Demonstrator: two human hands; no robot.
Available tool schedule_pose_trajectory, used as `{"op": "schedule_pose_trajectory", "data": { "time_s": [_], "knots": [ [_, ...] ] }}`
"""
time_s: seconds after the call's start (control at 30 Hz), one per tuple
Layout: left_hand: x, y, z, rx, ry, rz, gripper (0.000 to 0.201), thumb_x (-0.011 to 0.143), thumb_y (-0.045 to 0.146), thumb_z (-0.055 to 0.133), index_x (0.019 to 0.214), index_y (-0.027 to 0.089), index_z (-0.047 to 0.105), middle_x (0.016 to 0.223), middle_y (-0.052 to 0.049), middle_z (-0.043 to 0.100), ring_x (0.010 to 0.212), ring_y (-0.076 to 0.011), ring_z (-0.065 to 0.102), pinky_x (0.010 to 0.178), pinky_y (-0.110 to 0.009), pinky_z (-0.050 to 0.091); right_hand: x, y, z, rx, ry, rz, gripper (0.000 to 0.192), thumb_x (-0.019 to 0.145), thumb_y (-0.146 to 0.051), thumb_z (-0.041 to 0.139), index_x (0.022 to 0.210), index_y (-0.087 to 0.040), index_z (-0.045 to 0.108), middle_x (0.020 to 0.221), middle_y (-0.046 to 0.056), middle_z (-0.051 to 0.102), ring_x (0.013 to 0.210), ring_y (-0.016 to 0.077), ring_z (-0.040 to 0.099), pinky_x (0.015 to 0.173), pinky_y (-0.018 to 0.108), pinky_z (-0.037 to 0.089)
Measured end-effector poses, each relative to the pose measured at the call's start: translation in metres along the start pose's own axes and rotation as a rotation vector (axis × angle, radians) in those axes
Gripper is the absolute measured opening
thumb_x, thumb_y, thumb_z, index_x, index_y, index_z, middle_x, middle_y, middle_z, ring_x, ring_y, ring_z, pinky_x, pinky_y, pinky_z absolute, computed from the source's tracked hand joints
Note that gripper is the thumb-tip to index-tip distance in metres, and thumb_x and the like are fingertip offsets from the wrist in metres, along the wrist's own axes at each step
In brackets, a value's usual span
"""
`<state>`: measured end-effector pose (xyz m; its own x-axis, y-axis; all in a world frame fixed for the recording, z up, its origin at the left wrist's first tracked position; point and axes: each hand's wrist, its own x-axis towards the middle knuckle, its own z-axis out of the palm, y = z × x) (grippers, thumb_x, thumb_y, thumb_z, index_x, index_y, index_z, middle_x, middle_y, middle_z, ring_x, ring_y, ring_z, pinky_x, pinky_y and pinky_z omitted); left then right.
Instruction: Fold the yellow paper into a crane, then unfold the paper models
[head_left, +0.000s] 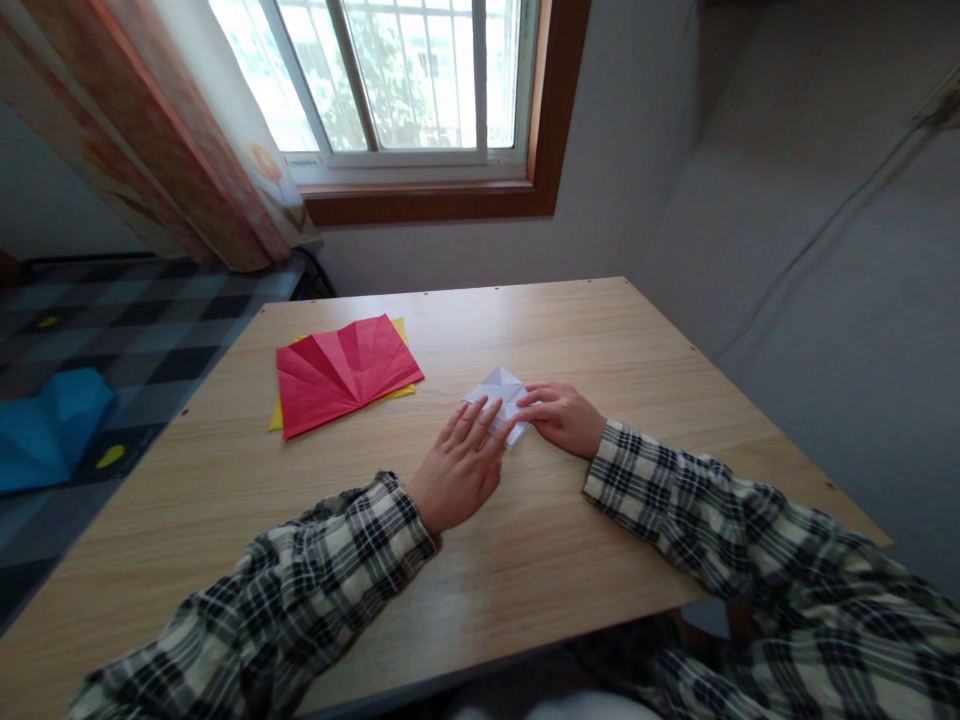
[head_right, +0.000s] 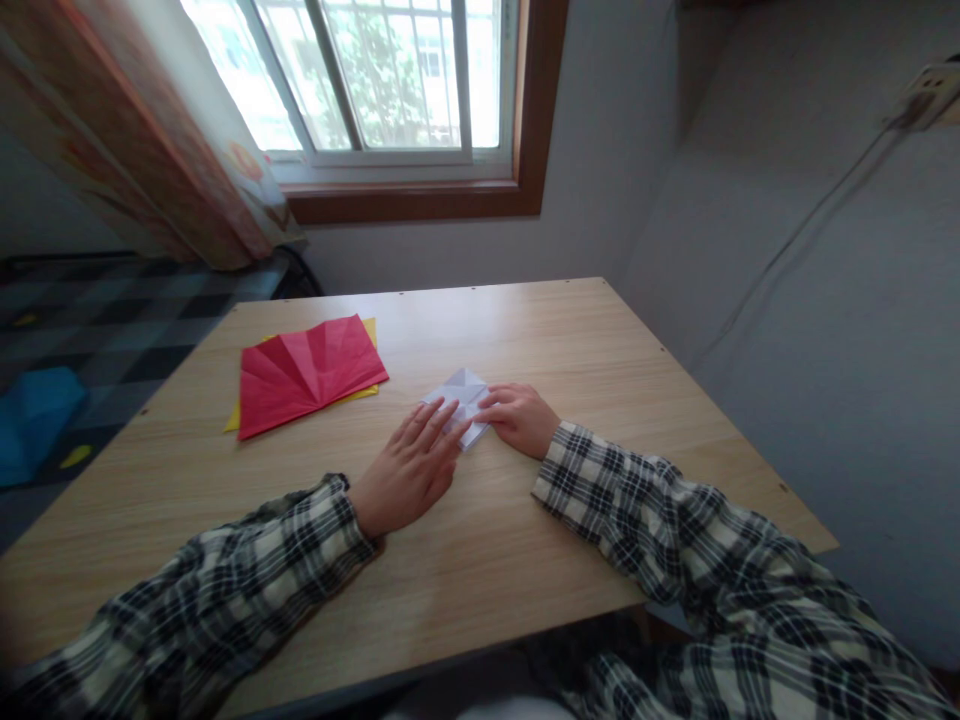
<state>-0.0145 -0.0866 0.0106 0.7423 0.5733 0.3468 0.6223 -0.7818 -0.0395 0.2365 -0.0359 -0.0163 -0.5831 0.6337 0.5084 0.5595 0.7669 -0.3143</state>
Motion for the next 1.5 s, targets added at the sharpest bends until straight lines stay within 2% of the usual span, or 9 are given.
{"op": "schedule_pose_trajectory", "data": {
  "time_s": [0.27,0.63,0.87,1.3,1.4,1.5],
  "knots": [
    [-0.002,-0.001,0.002,-0.010,-0.097,-0.070,0.048,0.098,0.033,0.041,0.142,0.017,0.052,0.152,-0.014,0.045,0.145,-0.0322,0.033,0.121,-0.057,0.017,-0.001,-0.002,-0.002,-0.052,-0.023,-0.026,0.029,0.089,-0.014,0.056,0.106,-0.028,0.075,0.114,0.005,0.074,0.117,0.0238,0.063,0.100,0.045,0.047],
    [0.000,0.002,0.000,-0.015,-0.152,-0.116,0.049,0.100,0.033,0.038,0.144,0.016,0.050,0.150,-0.015,0.048,0.140,-0.0347,0.040,0.118,-0.061,0.020,-0.003,-0.009,-0.004,-0.122,-0.088,-0.018,0.032,0.088,-0.014,0.056,0.112,-0.025,0.074,0.119,0.007,0.072,0.116,0.0249,0.063,0.098,0.044,0.046],
    [0.001,0.003,-0.002,-0.028,-0.136,-0.108,0.047,0.098,0.030,0.041,0.143,0.023,0.051,0.147,-0.014,0.052,0.139,-0.0332,0.042,0.116,-0.060,0.023,-0.003,-0.012,-0.006,-0.117,-0.127,0.010,0.039,0.084,-0.010,0.054,0.116,-0.025,0.072,0.125,0.008,0.069,0.114,0.0243,0.065,0.096,0.043,0.047],
    [0.001,0.001,0.000,-0.021,-0.157,-0.093,0.046,0.098,0.029,0.042,0.142,0.022,0.051,0.147,-0.015,0.049,0.138,-0.0325,0.042,0.112,-0.054,0.032,-0.003,-0.011,-0.006,-0.102,-0.129,0.021,0.040,0.083,-0.011,0.053,0.116,-0.024,0.071,0.125,0.009,0.069,0.110,0.0228,0.066,0.095,0.042,0.050],
    [0.002,0.000,-0.002,-0.029,-0.167,-0.095,0.046,0.097,0.029,0.044,0.142,0.023,0.052,0.147,-0.016,0.050,0.137,-0.0331,0.043,0.111,-0.054,0.034,-0.004,-0.011,-0.005,-0.096,-0.116,0.007,0.039,0.084,-0.010,0.052,0.115,-0.023,0.070,0.130,0.009,0.066,0.115,0.0230,0.064,0.097,0.042,0.049],
    [0.003,-0.001,-0.004,-0.039,-0.160,-0.092,0.045,0.096,0.029,0.046,0.140,0.023,0.054,0.145,-0.016,0.051,0.136,-0.0336,0.044,0.109,-0.054,0.036,-0.005,-0.012,-0.004,-0.107,-0.106,0.007,0.044,0.084,-0.010,0.051,0.124,-0.021,0.066,0.141,0.011,0.059,0.124,0.0244,0.058,0.101,0.043,0.047]
  ]
}}
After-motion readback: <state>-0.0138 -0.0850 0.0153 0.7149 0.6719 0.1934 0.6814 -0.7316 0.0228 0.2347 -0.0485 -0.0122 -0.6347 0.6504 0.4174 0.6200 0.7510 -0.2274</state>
